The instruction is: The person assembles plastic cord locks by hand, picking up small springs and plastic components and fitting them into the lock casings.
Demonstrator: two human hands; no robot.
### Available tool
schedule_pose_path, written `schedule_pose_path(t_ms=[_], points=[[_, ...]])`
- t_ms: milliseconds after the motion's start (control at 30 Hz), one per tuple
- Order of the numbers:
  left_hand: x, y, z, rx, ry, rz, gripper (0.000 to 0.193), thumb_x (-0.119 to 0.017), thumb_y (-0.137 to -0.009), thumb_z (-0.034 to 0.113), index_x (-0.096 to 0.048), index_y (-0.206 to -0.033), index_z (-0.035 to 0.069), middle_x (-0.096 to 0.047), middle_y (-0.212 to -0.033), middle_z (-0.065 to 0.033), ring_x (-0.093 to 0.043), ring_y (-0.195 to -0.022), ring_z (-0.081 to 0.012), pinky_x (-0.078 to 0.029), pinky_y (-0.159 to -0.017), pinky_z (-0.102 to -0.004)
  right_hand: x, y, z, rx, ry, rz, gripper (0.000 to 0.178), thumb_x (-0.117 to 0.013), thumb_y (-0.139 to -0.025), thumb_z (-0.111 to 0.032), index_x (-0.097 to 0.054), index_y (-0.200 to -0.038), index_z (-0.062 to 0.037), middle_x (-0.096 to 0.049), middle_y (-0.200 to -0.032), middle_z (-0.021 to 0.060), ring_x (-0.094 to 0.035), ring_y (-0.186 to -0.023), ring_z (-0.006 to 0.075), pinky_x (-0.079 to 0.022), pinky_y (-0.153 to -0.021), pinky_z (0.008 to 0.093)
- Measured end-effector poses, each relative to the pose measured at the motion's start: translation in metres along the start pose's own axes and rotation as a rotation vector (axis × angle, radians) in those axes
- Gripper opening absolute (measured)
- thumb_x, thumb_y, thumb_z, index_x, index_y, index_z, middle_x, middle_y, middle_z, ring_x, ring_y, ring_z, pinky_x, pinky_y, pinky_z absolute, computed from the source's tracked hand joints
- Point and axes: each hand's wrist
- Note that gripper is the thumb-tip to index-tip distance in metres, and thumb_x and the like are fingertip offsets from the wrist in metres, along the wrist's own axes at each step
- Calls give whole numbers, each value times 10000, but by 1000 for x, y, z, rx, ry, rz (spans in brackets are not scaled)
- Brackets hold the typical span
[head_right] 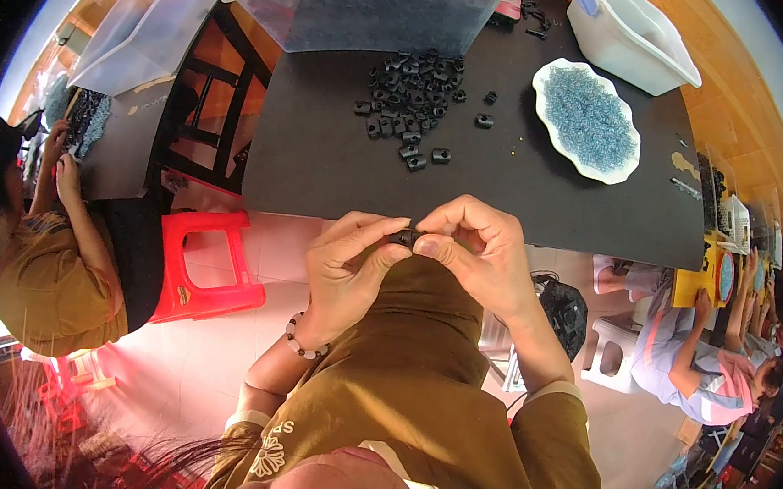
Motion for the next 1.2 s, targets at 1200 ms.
schedule_pose_path(t_ms=[1200], points=[[-19, 0, 3, -199, -123, 16, 265, -785, -804, 4, -742, -1063, 42, -674, -914, -73, -626, -701, -161, -513, -590, -279, 14, 2, 13, -17, -269, -107, 253, -738, -925, -244, -632, -965, -17, -630, -853, -16, -551, -741, 37, -454, -687, 194]])
Point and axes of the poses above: each hand's wrist, its own y-axis away from the middle knuckle, its own x-axis out of the back of the hand, z = x × y
